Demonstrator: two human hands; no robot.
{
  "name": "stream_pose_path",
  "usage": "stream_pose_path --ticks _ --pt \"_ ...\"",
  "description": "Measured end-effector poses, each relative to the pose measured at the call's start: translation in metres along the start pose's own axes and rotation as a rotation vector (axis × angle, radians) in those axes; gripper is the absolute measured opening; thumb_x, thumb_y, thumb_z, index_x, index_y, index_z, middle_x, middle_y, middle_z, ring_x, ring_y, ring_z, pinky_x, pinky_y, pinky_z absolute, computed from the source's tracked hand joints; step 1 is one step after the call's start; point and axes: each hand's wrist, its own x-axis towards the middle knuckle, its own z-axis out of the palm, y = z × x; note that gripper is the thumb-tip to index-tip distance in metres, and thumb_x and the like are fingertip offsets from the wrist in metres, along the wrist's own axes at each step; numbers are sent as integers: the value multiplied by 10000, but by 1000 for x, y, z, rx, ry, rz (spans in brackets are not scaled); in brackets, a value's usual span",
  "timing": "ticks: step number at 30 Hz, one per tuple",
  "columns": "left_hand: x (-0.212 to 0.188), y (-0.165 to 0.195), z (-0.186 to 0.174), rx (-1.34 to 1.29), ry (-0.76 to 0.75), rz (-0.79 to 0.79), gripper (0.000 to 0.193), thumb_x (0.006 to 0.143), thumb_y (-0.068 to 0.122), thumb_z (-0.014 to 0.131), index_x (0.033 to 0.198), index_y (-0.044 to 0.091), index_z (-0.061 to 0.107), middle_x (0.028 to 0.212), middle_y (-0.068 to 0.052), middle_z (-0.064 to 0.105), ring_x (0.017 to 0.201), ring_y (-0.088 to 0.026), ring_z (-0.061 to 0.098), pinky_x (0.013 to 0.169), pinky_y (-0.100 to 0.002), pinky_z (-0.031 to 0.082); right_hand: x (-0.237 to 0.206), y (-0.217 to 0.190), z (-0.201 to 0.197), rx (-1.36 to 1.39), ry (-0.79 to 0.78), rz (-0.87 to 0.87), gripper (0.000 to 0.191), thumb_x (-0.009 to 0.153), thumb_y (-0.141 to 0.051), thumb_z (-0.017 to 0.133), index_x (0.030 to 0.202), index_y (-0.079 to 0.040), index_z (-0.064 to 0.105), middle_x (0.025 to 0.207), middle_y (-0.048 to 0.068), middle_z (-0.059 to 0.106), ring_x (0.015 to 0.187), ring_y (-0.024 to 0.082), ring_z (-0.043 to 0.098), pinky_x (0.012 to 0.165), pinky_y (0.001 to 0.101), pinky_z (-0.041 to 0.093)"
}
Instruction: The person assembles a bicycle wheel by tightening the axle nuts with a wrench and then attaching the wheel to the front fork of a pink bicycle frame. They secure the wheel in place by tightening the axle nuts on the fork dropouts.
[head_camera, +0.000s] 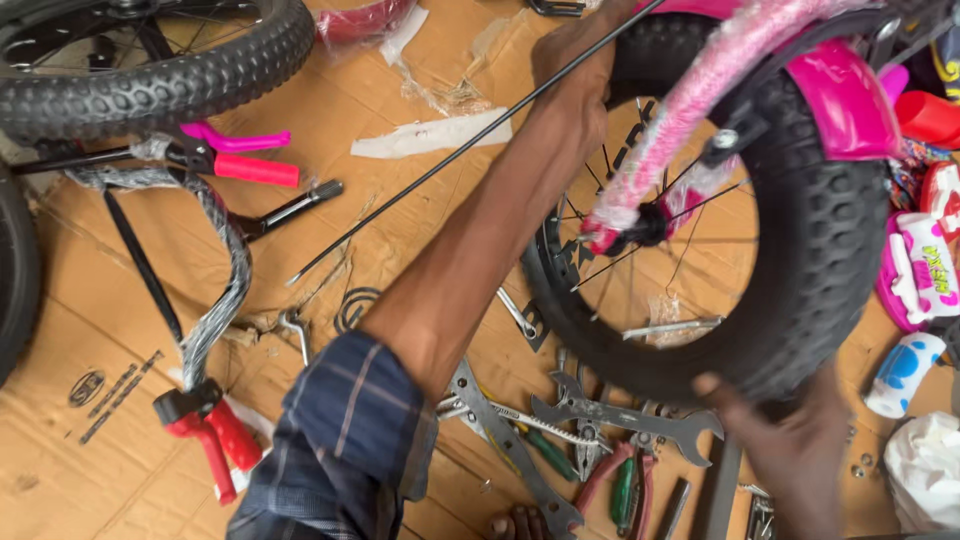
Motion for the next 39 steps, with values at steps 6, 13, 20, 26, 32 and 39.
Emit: stream_pose_path --ticks 6,13,20,26,32,39 --pt "-35 -10 -2 -3 325 390 505 890 421 749 628 85 478 598 33 401 557 -99 353 481 -344 297 37 26 -35 -68 40 147 602 826 -156 874 1361 25 667 1064 105 722 922 172 614 807 335 491" --pt "-68 -8 7 -20 445 628 480 889 364 745 620 85 462 588 33 427 548 -91 378 488 -308 335 60 17 -32 225 34 16 674 804 -123 841 1428 -9 613 1216 65 705 944 81 569 778 237 461" --pt "-85 4 23 -4 567 582 458 872 352 764 636 66 495 579 33 446 540 -88 383 478 -305 335 49 -5 -11 124 238 -1 680 823 -97 830 1441 -16 560 1230 49 679 775 120 477 696 249 439" --pt "-94 14 29 113 594 615 494 873 423 742 648 36 532 568 4 497 530 -103 442 499 -333 416 26 -26 35 -128 122 -447 684 855 -243 890 1398 -7 549 1350 154 558 1043 245 633 728 335 600" --pt "-104 23 20 125 599 618 486 883 422 727 664 29 543 572 -14 518 542 -127 483 539 -351 452 44 -53 70 -370 -61 -465 781 744 -344 918 1333 6 544 1227 212 563 1044 384 641 796 471 557" --pt "-121 33 -15 340 417 794 367 984 253 594 763 -29 514 569 -95 539 594 -210 477 620 -385 440 32 -58 84 -267 -98 -448 673 850 -374 881 1301 8 559 1090 234 717 953 382 733 782 454 585"
